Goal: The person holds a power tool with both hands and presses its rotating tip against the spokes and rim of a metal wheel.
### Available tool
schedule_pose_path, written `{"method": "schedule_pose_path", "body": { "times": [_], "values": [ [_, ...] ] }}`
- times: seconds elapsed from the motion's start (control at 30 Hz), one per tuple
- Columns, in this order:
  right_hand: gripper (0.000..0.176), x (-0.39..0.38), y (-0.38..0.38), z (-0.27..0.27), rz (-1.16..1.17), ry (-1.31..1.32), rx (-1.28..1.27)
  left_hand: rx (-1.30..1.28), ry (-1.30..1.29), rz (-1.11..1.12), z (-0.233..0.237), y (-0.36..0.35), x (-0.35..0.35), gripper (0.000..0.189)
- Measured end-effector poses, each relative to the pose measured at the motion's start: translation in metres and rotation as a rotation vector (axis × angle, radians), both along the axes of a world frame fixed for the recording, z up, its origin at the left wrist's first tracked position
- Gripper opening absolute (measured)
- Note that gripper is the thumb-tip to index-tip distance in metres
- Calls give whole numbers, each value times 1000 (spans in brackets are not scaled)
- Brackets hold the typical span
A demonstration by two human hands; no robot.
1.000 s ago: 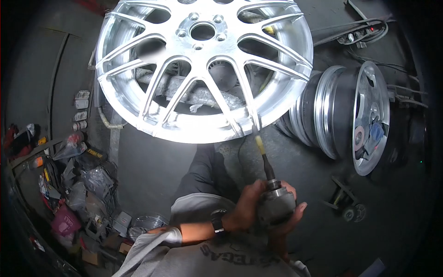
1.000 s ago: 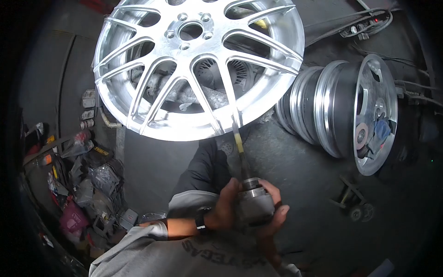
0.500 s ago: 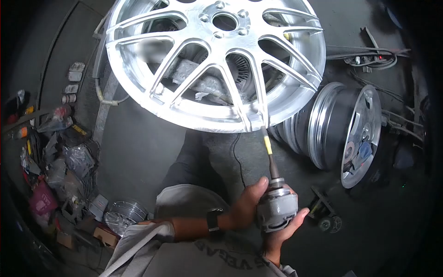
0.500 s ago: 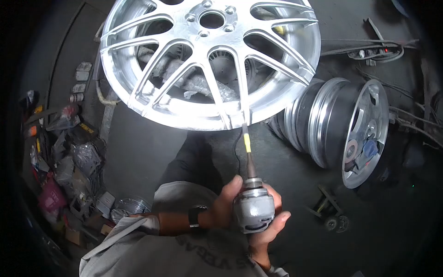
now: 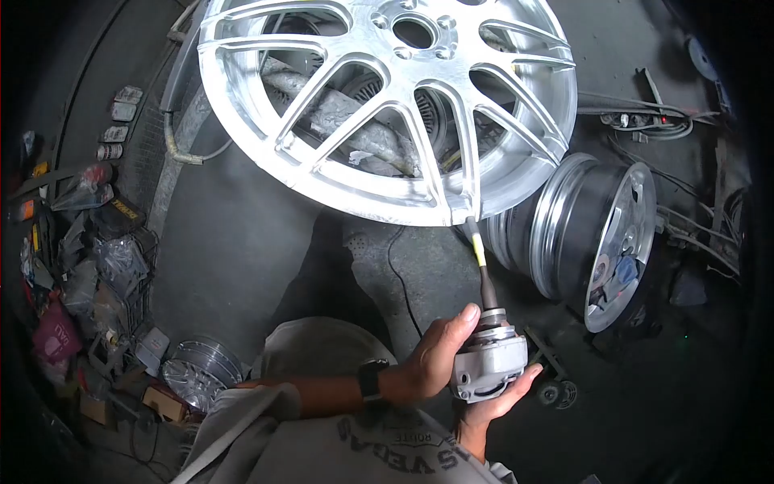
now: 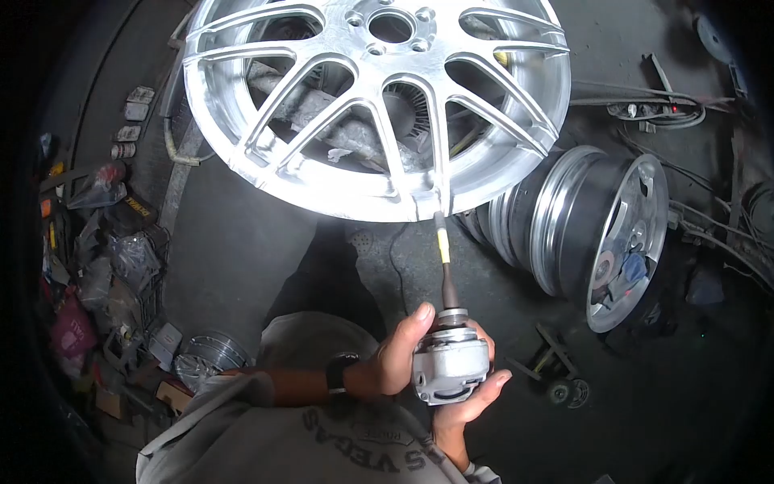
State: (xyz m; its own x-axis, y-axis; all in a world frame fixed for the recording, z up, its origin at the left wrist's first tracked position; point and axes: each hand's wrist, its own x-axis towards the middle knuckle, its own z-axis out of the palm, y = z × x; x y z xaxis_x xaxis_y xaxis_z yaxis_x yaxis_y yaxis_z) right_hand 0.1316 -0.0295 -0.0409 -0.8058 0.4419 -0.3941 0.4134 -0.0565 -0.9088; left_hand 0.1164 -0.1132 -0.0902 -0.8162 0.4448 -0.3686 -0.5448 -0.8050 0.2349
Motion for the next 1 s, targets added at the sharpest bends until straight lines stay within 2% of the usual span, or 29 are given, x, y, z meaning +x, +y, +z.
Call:
{"method": "schedule_pose_path", "body": {
  "times": [0.07, 0.2, 0.27, 0.3, 0.37, 0.47, 0.57, 0.67, 0.77, 0.87, 0.9, 1.0],
  "values": [
    [76, -2, -1, -2, -37, -19, -4, -7, 61, -65, -9, 2, -1, 66],
    [76, -5, 7, -8, 31, -20, -30, -64, 88, -100, -16, 3, -5, 66],
    [76, -10, 6, -11, 26, -28, -39, -100, 18, 25, -17, 8, -8, 60],
    [76, -13, 6, -13, 28, -34, -49, -103, 20, 20, -19, 6, -11, 60],
    [76, -15, 5, -15, 13, -46, -45, -123, 100, -81, -24, 0, -16, 67],
    [76, -9, 9, -15, -14, -77, -63, -197, 48, -14, -3, -9, -18, 60],
    [77, 4, 15, -13, 26, 39, -99, -142, 44, -50, 1, -3, -6, 60],
    [77, 11, 13, -4, -4, 39, -87, -90, 60, -78, 3, 1, 4, 59],
    [77, 8, 10, -2, 23, 55, -63, 2, 43, -97, 2, 7, 7, 69],
    [78, -1, 5, -1, 28, 41, -99, 12, 19, -67, 2, 4, -1, 70],
    [78, -7, -2, 5, 39, 8, -19, 9, -9, -70, 1, 4, -4, 71],
    [78, -18, -6, 15, 56, -52, -18, 47, -76, -62, 1, 5, -11, 72]
  ]
}}
